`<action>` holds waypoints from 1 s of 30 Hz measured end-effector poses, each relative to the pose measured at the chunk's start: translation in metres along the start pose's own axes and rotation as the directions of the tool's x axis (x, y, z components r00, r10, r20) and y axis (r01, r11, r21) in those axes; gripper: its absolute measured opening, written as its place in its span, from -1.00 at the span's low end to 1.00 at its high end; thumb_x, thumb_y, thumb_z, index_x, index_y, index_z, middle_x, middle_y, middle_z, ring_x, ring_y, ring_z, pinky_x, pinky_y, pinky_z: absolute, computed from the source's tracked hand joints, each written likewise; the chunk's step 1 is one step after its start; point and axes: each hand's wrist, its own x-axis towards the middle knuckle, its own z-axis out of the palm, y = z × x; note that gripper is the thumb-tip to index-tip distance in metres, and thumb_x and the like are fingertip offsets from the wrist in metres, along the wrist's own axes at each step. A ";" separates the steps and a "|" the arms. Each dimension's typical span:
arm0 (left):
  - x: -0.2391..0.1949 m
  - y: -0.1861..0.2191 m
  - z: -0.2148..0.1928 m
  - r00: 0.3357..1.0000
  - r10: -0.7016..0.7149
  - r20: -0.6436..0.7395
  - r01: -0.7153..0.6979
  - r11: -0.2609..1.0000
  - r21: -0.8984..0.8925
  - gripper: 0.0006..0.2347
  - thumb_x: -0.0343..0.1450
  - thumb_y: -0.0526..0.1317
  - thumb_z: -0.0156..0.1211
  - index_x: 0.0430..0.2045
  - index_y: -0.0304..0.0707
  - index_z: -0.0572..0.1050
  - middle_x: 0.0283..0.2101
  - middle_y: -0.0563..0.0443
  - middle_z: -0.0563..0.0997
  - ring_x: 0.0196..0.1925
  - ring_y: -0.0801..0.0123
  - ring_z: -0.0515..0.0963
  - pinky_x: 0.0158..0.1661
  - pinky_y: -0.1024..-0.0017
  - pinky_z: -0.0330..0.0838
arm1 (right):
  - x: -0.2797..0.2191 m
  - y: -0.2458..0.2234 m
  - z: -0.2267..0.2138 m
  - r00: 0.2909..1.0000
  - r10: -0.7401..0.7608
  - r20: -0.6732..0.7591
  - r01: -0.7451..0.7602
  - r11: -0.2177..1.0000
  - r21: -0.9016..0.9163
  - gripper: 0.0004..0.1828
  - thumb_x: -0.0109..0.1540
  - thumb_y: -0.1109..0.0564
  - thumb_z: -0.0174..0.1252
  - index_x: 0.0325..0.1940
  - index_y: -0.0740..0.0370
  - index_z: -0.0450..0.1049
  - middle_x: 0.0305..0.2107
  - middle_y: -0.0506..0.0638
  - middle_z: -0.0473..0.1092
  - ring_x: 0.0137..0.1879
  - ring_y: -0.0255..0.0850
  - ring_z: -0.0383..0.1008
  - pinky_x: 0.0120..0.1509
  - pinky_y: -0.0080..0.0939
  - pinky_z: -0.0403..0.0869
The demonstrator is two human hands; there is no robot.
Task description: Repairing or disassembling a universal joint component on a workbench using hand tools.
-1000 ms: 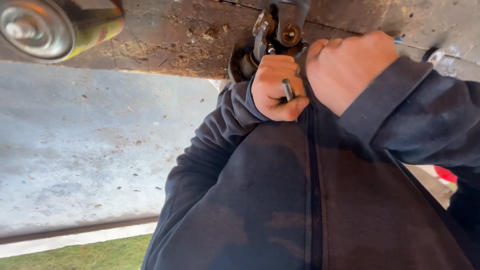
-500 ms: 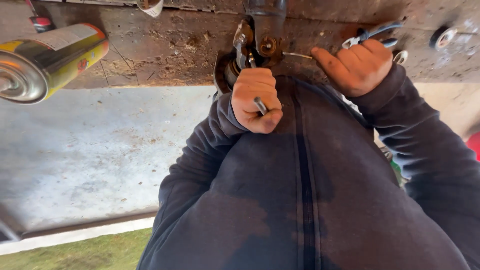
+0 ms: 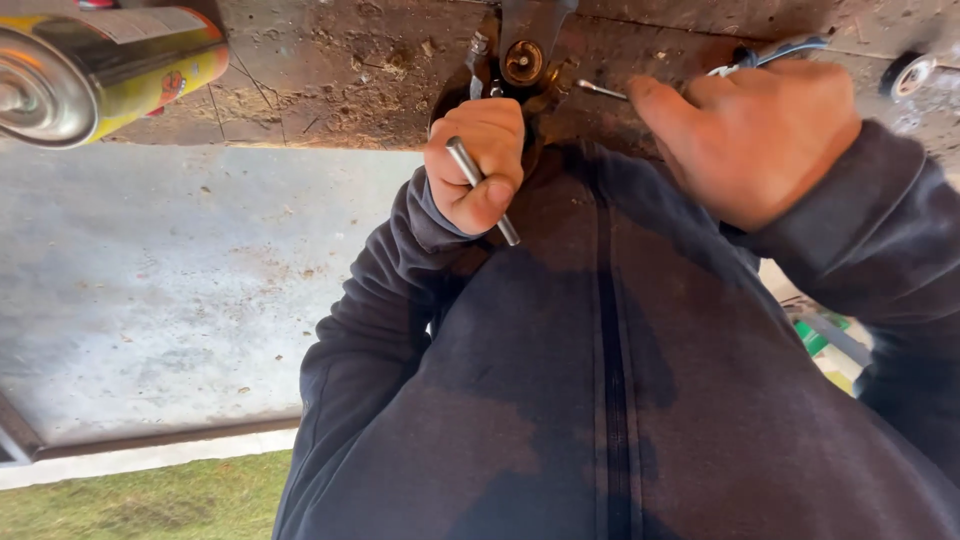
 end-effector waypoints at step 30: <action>-0.004 -0.009 0.017 0.993 0.084 -0.084 -0.081 0.996 0.040 -0.75 0.40 -0.26 0.14 -0.73 -0.35 0.41 -0.65 -0.03 0.40 -0.62 0.15 0.35 -0.47 0.20 0.16 | -0.030 -0.006 0.052 0.984 -0.080 -0.161 0.088 0.995 0.039 -0.62 0.21 0.26 0.19 0.09 0.34 0.66 -0.62 -0.06 0.30 -0.55 -0.23 0.30 -0.44 -0.18 0.23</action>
